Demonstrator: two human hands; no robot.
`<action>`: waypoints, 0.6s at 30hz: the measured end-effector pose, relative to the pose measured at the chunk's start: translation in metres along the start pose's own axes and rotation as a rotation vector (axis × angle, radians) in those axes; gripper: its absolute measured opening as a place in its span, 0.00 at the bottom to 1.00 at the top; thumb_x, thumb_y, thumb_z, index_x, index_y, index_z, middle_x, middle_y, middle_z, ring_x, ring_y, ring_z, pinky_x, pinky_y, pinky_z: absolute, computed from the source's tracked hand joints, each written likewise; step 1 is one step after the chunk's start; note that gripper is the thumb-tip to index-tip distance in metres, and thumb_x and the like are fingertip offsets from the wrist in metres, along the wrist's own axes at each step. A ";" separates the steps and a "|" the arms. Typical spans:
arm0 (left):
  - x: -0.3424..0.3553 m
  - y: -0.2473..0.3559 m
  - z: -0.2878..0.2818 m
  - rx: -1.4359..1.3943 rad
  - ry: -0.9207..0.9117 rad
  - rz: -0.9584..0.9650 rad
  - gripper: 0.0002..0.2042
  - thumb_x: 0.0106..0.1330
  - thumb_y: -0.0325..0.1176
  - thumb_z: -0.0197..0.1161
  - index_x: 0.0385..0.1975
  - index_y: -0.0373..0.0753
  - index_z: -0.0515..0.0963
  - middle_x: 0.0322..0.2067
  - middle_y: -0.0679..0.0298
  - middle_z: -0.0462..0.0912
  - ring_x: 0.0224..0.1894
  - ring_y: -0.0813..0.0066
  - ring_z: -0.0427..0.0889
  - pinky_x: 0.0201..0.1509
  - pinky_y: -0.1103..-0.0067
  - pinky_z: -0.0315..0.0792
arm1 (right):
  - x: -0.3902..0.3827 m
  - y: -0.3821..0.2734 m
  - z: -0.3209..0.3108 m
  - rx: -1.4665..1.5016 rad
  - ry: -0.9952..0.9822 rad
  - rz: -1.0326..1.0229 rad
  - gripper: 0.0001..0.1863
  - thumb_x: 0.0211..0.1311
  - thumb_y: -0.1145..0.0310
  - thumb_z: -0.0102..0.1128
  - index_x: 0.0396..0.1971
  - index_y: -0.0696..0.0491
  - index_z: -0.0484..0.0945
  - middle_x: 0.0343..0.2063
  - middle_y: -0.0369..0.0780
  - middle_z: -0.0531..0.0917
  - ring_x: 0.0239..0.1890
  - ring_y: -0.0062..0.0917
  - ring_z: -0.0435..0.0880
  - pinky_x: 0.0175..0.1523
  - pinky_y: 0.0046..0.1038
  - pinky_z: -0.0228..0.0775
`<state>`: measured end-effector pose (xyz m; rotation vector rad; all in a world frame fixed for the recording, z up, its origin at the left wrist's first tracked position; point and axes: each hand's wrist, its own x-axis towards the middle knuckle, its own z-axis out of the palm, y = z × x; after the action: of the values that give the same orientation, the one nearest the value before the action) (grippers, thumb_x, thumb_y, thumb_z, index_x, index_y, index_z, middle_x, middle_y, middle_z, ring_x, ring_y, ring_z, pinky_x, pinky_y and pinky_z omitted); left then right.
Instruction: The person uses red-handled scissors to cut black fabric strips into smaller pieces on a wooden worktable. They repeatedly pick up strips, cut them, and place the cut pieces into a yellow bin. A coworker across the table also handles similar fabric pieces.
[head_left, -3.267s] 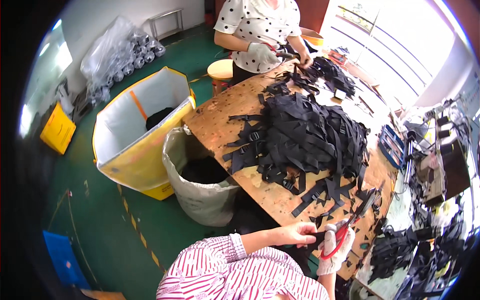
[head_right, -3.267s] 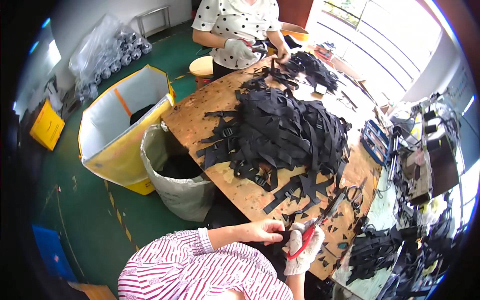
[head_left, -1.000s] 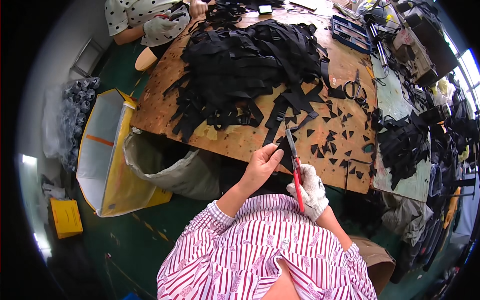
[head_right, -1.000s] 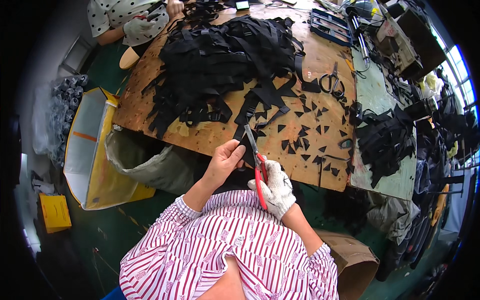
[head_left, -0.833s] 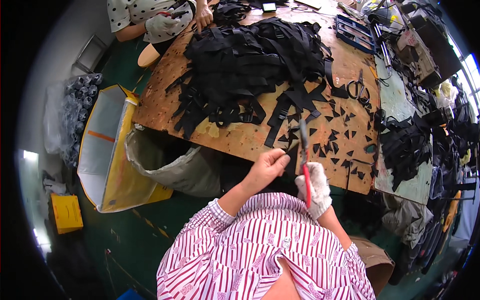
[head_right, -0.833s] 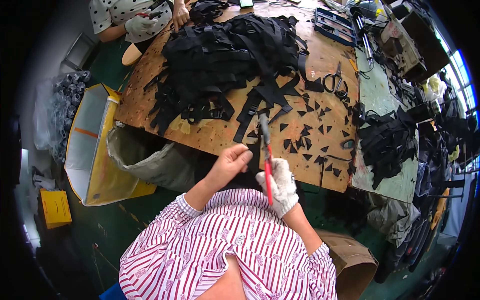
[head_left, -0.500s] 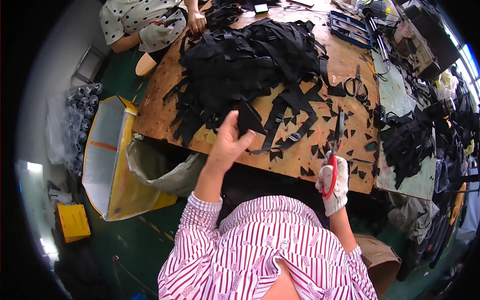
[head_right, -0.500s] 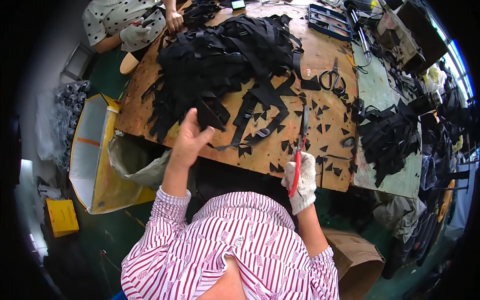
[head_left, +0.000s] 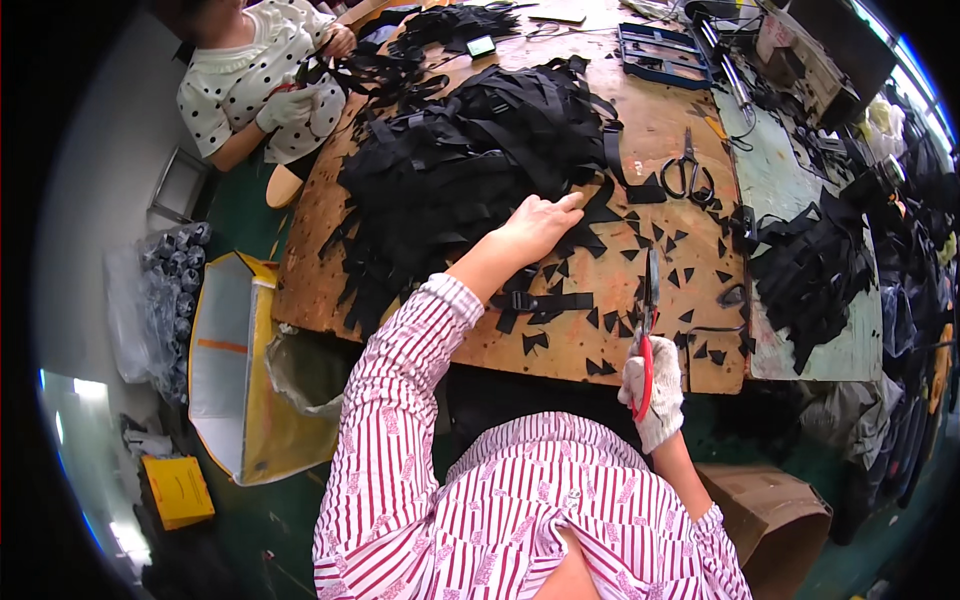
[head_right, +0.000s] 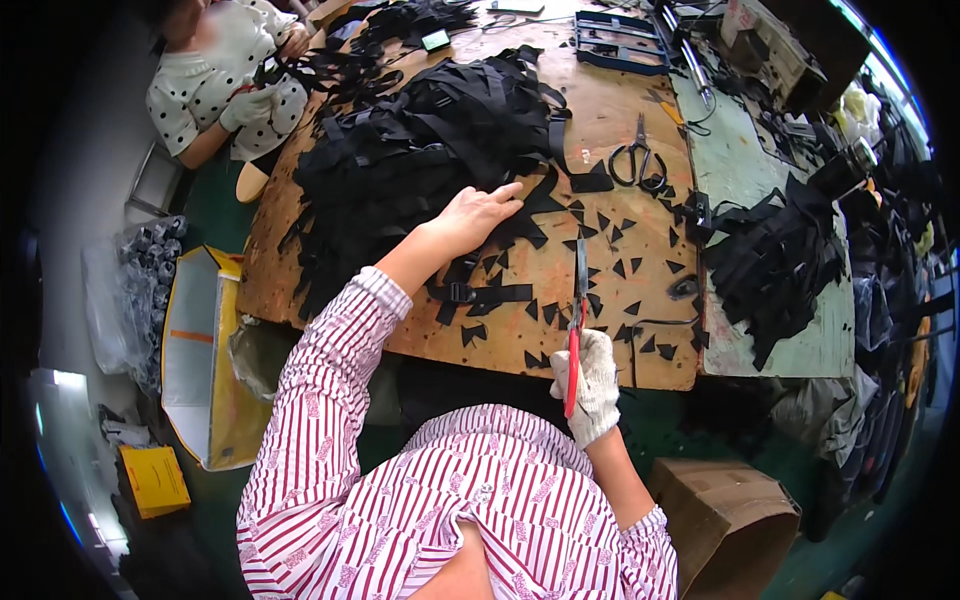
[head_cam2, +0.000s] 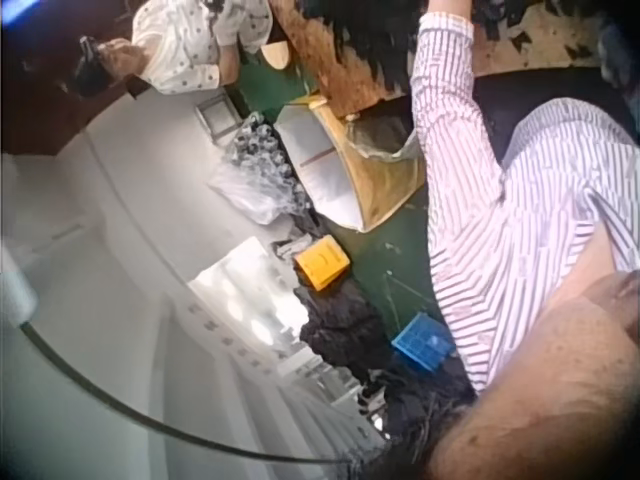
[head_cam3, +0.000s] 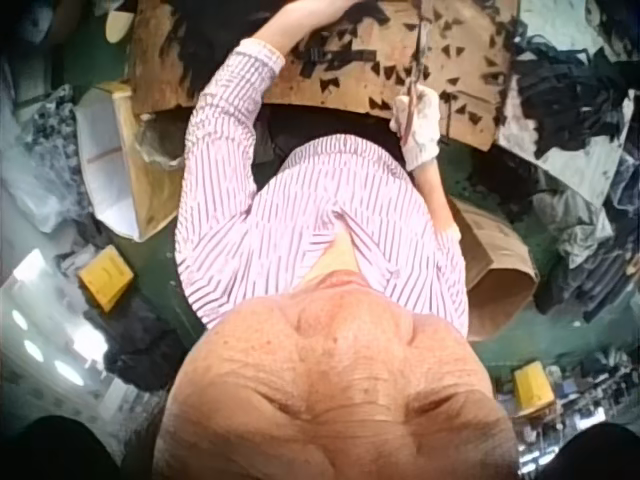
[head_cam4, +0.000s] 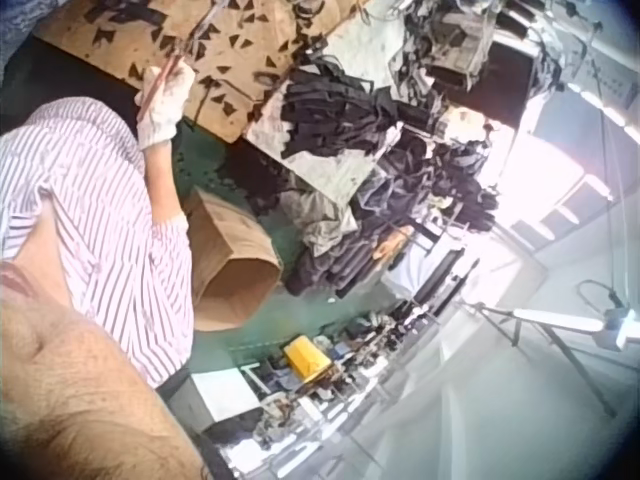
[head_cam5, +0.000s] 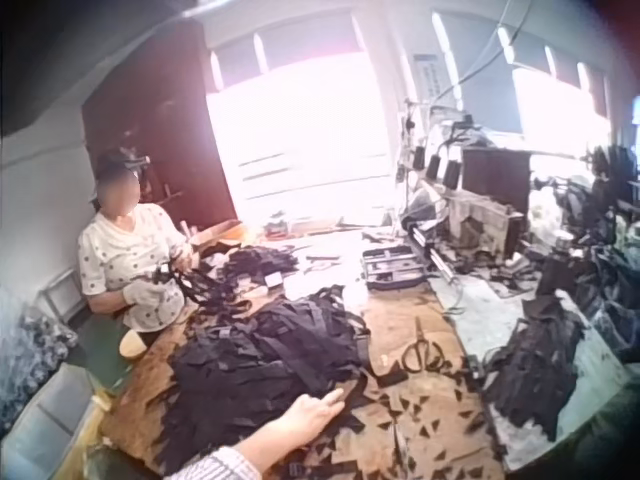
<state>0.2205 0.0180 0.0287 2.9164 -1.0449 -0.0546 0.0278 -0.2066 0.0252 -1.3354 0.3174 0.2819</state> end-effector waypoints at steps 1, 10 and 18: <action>0.005 -0.002 0.005 0.062 -0.053 0.017 0.17 0.56 0.21 0.50 0.46 0.36 0.72 0.47 0.55 0.71 0.39 0.61 0.79 0.42 0.70 0.72 | -0.001 0.000 -0.002 0.019 -0.003 0.009 0.15 0.57 0.73 0.56 0.41 0.56 0.62 0.22 0.34 0.69 0.14 0.15 0.68 0.18 0.16 0.63; 0.012 -0.018 -0.003 0.079 -0.096 -0.066 0.10 0.53 0.20 0.54 0.36 0.31 0.74 0.36 0.53 0.73 0.37 0.56 0.79 0.41 0.70 0.73 | 0.000 0.010 -0.010 0.010 -0.009 0.001 0.15 0.60 0.69 0.57 0.41 0.55 0.62 0.22 0.33 0.68 0.15 0.13 0.67 0.20 0.16 0.63; -0.025 -0.010 -0.040 -0.470 0.481 0.024 0.10 0.54 0.20 0.60 0.37 0.31 0.75 0.31 0.54 0.79 0.32 0.64 0.81 0.35 0.78 0.73 | -0.004 0.007 -0.006 -0.015 -0.003 -0.064 0.15 0.60 0.69 0.57 0.42 0.55 0.62 0.22 0.33 0.68 0.15 0.13 0.67 0.20 0.16 0.63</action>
<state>0.2090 0.0430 0.0682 2.3259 -0.8429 0.3365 0.0208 -0.2113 0.0192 -1.3574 0.2703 0.2332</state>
